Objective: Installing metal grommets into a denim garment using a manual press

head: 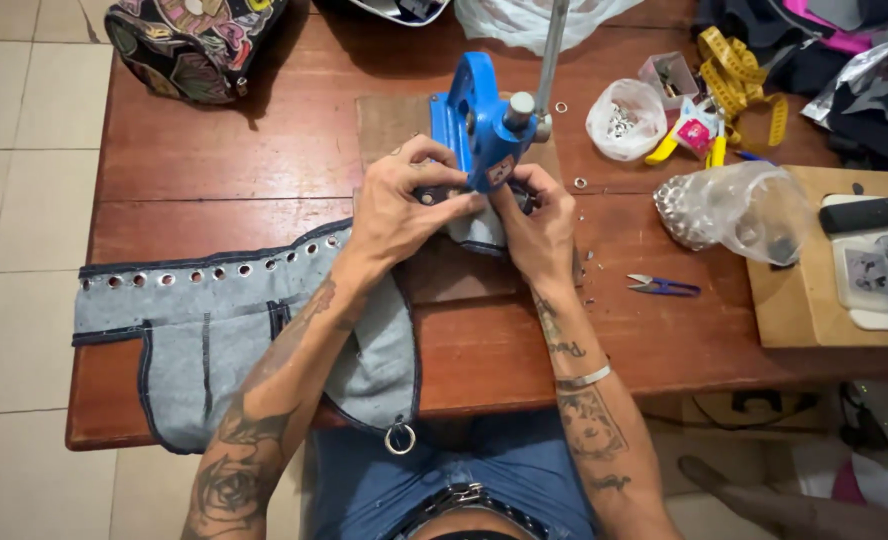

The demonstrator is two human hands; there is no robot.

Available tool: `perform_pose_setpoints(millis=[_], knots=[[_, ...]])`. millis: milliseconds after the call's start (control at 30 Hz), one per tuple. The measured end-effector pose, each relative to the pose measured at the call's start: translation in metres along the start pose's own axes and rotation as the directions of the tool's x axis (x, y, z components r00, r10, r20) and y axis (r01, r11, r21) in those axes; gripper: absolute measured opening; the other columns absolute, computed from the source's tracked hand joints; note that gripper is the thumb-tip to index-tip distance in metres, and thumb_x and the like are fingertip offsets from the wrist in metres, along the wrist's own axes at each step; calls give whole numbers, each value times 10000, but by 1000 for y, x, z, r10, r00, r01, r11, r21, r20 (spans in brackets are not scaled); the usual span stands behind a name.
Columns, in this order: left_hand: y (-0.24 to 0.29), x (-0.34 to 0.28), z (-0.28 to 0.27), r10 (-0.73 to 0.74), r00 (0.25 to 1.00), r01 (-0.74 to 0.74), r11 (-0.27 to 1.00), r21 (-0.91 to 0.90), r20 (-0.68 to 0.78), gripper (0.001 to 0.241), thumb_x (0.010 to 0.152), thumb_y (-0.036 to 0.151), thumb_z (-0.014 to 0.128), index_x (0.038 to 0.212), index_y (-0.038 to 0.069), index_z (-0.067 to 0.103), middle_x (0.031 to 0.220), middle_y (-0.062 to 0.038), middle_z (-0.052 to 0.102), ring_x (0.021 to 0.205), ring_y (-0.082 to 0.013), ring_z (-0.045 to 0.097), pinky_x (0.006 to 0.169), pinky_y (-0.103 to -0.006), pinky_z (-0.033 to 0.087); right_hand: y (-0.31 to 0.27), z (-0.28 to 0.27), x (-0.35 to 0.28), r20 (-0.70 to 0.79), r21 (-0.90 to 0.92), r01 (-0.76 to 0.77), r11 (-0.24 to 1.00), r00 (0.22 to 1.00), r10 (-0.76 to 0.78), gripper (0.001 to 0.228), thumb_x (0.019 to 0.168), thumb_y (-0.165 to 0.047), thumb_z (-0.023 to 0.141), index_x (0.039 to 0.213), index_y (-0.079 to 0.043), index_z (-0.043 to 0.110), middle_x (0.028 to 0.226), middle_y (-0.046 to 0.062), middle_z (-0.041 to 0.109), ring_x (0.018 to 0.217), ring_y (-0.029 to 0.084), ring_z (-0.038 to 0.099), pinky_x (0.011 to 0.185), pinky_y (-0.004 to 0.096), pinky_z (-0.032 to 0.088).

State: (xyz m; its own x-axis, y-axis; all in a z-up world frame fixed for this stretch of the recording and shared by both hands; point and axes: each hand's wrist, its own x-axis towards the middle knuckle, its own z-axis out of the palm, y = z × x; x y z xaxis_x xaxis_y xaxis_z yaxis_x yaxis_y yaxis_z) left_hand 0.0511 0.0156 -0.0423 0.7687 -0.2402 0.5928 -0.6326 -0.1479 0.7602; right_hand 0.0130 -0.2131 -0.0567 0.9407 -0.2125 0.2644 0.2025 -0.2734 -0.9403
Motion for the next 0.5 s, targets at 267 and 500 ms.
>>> perform_pose_setpoints(millis=[267, 500], knots=[[-7, 0, -3, -29, 996, 33, 999, -41, 79, 315, 965, 303, 1094, 1245, 227, 973, 1184, -71, 823, 1014, -326, 813, 953, -448, 647, 19, -2, 3, 20, 32, 9, 999, 1000, -10, 138, 1138, -219, 955, 1226, -126, 904, 1017, 21, 841, 1012, 99, 702, 929, 337, 677], [26, 5, -5, -163, 982, 168, 985, -46, 97, 268, 965, 149, 1080, 1189, 98, 942, 1329, -14, 861, 1201, -153, 827, 1085, -310, 620, 3, -2, -3, 47, 102, 15, 995, 999, -20, 198, 1172, -307, 898, 1224, -124, 842, 1073, -43, 804, 963, 22, 630, 856, 226, 536]])
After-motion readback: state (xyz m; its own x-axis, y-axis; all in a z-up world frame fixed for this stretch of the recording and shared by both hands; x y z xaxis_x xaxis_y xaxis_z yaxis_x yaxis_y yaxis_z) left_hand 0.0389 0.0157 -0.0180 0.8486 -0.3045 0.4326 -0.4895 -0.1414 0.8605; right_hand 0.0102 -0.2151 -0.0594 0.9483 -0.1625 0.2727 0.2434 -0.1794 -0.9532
